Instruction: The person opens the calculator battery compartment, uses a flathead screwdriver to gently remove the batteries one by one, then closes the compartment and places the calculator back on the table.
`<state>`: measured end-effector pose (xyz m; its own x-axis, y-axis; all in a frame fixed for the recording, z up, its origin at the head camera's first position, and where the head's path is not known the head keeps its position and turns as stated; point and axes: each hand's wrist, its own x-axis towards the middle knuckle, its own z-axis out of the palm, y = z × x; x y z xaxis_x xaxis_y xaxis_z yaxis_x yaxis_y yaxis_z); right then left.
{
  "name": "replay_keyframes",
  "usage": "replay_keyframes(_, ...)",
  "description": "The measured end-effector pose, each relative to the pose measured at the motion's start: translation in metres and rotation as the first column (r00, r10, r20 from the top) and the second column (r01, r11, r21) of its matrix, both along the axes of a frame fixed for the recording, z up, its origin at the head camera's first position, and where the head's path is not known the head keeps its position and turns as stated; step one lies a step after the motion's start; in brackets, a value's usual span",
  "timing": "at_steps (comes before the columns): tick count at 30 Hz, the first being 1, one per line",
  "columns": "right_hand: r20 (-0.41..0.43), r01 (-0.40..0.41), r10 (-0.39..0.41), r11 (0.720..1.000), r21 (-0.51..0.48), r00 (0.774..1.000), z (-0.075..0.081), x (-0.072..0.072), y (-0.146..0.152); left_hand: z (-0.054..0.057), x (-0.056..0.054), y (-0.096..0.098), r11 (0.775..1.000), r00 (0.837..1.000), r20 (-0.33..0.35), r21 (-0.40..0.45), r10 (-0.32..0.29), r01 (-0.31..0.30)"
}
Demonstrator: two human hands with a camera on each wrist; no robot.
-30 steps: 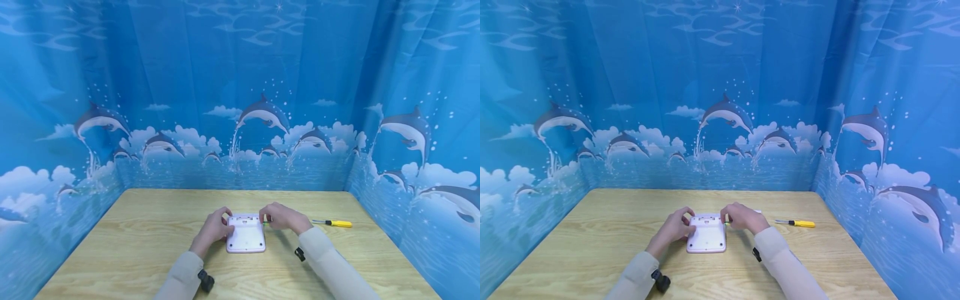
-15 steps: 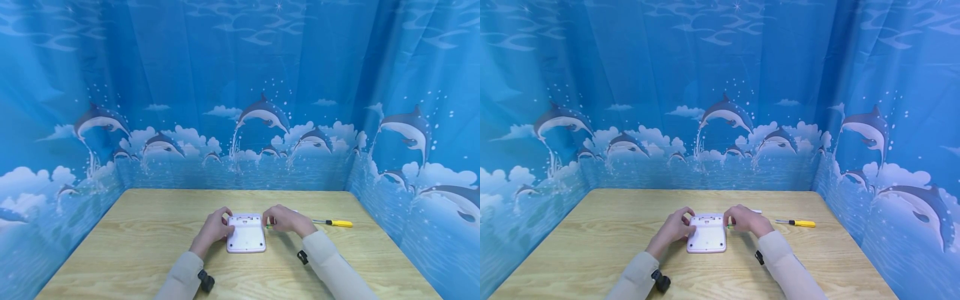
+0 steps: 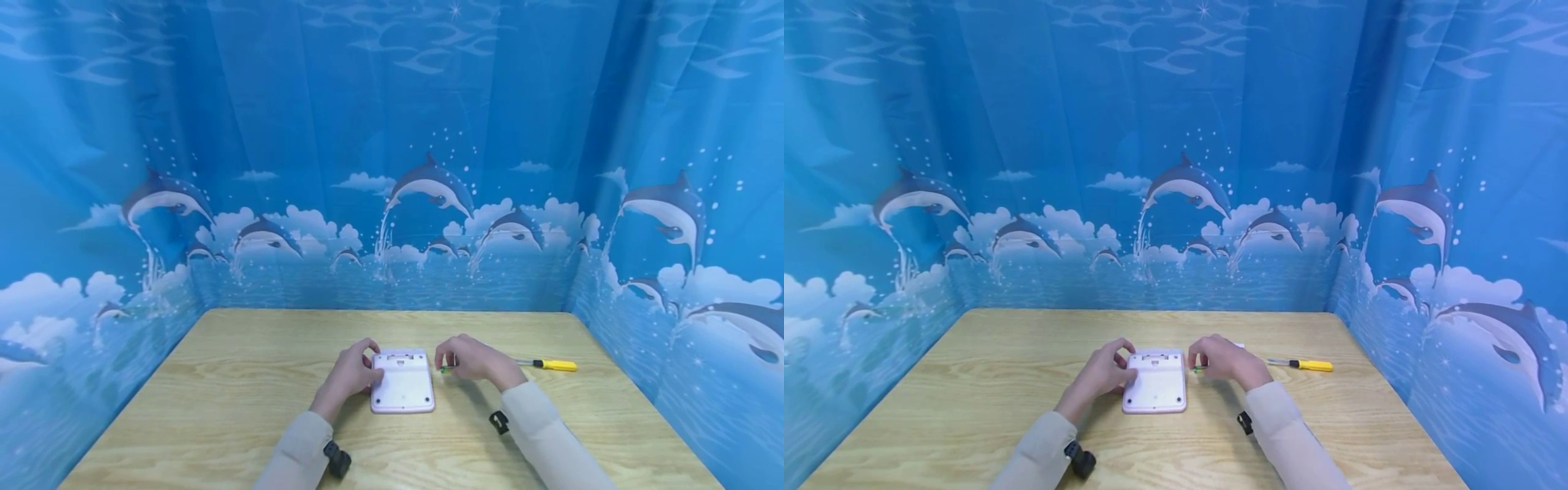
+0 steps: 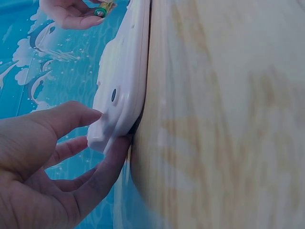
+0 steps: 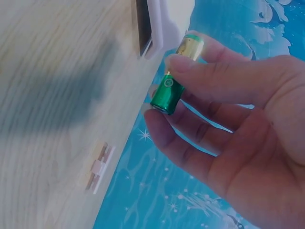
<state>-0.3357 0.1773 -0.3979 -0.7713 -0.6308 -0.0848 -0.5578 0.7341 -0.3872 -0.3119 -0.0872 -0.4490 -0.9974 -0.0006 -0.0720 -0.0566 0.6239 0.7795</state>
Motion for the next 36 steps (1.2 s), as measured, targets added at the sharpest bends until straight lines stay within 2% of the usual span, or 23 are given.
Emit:
replay_keyframes(10,0.018,0.023,-0.023,1.000,-0.002,1.000,0.008,0.002,0.008,0.000,0.001,0.001,1.000,1.000,-0.010,-0.010,0.003,-0.003)
replay_keyframes(23,0.009,0.031,-0.031,1.000,0.000,0.999,0.003,0.004,0.014,0.000,0.002,0.000,1.000,1.000,-0.004,0.008,-0.002,0.002)
replay_keyframes(36,0.014,0.070,-0.069,0.997,-0.029,0.997,0.007,0.006,0.026,0.000,0.001,0.001,1.000,1.000,-0.002,0.009,-0.005,0.005)
